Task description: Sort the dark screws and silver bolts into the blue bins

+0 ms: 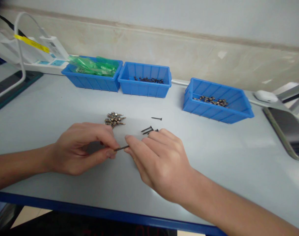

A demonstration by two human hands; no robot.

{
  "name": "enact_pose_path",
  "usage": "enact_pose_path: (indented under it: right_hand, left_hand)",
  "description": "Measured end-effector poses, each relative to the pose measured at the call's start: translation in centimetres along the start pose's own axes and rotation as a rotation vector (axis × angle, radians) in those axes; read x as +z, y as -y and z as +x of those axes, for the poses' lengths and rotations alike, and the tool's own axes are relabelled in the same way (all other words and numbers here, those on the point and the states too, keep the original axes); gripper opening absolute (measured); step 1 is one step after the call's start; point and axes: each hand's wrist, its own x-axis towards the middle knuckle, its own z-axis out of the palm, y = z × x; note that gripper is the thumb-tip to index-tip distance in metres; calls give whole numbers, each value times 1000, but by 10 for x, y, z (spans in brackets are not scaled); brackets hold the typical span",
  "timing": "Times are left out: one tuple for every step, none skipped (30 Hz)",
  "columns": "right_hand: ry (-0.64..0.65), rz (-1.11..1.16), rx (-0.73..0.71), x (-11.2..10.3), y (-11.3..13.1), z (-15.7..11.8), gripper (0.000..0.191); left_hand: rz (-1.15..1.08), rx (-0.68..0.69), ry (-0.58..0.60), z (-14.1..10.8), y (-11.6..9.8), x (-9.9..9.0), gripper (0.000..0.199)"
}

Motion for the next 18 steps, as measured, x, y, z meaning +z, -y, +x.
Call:
enact_pose_path:
  right_hand:
    - [-2,-4,5,-1,0,0,14]
    - [-3,-7,10,-2,1,0,13]
    - [-3,-11,16,-3,1,0,12]
    - [-4,-13,17,-4,1,0,11]
    - [-5,-15,18,-4,2,0,10]
    - [-7,-15,16,-5,2,0,9]
    - [-7,-14,16,-5,2,0,8]
    - [-4,-14,17,-6,2,1,8]
    - [-2,-15,18,-6,2,1,8]
    - [-4,-18,18,-6,2,1,8]
    - [-7,-24,18,-5,2,1,8]
    - [-11,-33,14,-5,2,1,8]
    - [-14,-44,7,-5,1,1,8]
    - [-17,-55,-3,-5,1,1,7]
    - [-18,-66,-13,-5,1,1,6]
    - [-18,-76,-24,-4,2,1,6]
    - [-15,-84,-33,-4,2,1,5]
    - [-14,-88,-40,-4,2,1,5]
  left_hand:
    - [3,-2,-5,0,0,0,9]
    - [4,-5,-14,0,0,1,9]
    - [3,-10,-28,0,0,1,9]
    - [1,-16,-47,0,0,2,9]
    - [1,-22,-67,0,0,2,10]
    - [3,-27,-81,0,0,2,11]
    - [5,-26,-94,-1,0,3,11]
    - [6,-24,-100,-1,0,3,11]
    - [6,-23,-104,-1,0,3,11]
    - [5,-25,-106,-1,0,3,11]
    - [0,-28,-108,-1,0,4,11]
    - [-6,-31,-111,-2,0,4,10]
    - [-12,-35,-115,-2,0,4,9]
    - [-16,-41,-117,-2,1,4,8]
    - [-18,-45,-122,-2,1,5,7]
    - [-20,-47,-126,-1,1,5,6]
    - [-22,-48,-127,-1,1,5,5]
    - [-21,-50,-124,-1,1,5,4]
